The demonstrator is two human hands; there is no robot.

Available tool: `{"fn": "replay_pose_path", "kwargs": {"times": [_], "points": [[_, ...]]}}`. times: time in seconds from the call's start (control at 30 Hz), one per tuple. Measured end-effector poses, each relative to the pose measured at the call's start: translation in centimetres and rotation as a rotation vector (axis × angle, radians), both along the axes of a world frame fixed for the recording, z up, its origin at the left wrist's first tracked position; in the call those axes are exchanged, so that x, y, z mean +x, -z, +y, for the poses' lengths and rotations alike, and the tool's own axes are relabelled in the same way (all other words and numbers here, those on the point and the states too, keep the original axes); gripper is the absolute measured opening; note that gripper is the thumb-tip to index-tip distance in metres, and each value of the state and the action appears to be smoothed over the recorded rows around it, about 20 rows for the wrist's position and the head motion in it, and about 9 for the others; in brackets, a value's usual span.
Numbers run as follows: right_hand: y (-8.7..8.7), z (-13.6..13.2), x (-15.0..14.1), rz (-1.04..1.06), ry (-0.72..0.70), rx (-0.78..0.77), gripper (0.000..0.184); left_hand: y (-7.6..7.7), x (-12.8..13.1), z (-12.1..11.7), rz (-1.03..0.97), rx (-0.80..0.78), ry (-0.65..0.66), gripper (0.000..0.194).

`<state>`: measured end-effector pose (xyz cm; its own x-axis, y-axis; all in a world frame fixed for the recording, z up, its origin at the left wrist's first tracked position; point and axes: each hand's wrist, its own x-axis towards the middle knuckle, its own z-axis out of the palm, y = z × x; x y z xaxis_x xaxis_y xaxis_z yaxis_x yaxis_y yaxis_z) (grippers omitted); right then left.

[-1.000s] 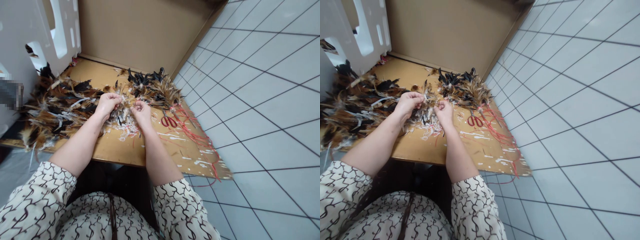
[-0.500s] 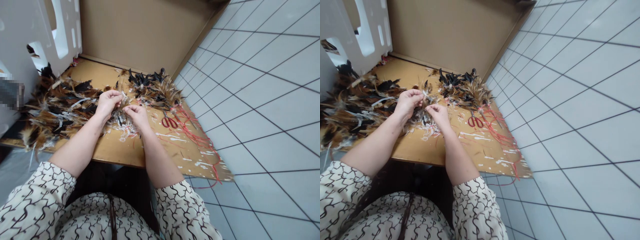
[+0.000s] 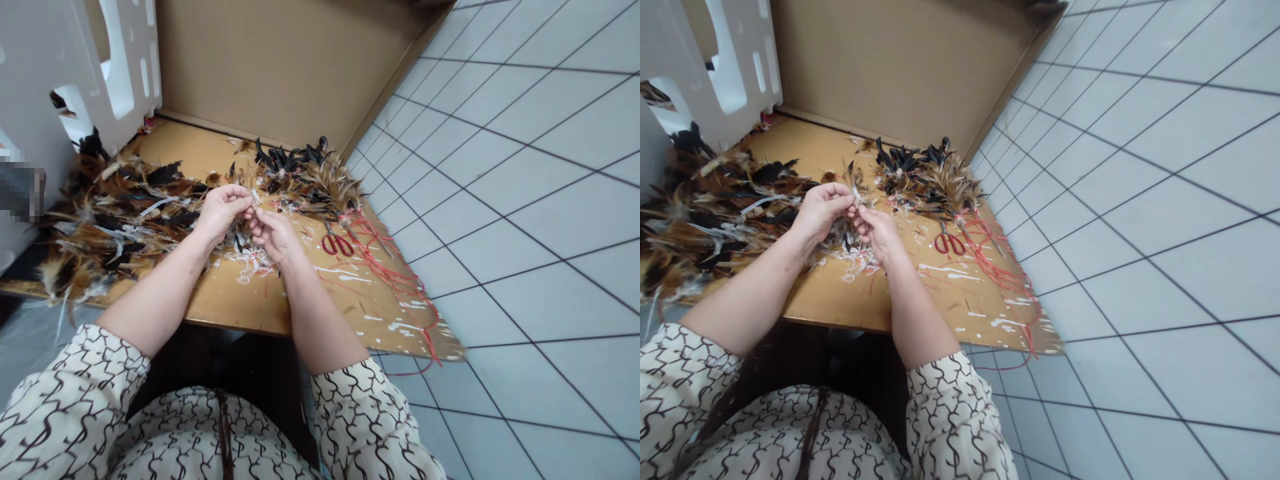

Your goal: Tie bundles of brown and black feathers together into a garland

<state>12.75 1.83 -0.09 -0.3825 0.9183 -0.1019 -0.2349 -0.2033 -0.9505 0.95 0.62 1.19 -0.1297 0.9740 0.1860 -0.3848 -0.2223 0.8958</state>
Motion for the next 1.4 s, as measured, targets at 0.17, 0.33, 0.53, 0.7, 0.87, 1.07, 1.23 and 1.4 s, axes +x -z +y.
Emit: {"fn": "replay_pose_path", "kwargs": {"times": [0.17,0.33,0.53,0.7,0.87,1.07,1.23,1.4], "points": [[0.0,0.3,0.4,0.098,-0.012,-0.067,0.016,0.2,0.2,0.0,0.019,0.0,0.037,0.013],[-0.1,0.3,0.5,0.126,-0.007,-0.066,0.01,0.2,0.1,0.0,0.045,-0.039,0.05,0.014],[0.0,0.4,0.4,0.112,0.051,0.001,0.013,0.1,0.0,-0.1,0.031,-0.09,0.068,0.012],[0.4,0.6,0.2,0.034,0.174,0.131,0.017,0.3,0.0,0.1,0.028,-0.167,0.078,0.01],[0.8,0.4,-0.2,-0.041,0.267,0.266,0.014,0.4,0.1,0.2,0.055,-0.212,0.089,0.012],[1.0,0.3,-0.4,-0.124,0.35,0.376,0.012,0.4,0.2,0.1,0.062,-0.229,0.118,0.012],[1.0,0.3,-0.3,-0.138,0.338,0.431,0.011,0.5,0.2,0.2,0.058,-0.228,0.11,0.012],[1.1,0.5,-0.2,-0.129,0.316,0.385,0.015,0.6,0.2,0.3,0.064,-0.193,0.044,0.014]]}}
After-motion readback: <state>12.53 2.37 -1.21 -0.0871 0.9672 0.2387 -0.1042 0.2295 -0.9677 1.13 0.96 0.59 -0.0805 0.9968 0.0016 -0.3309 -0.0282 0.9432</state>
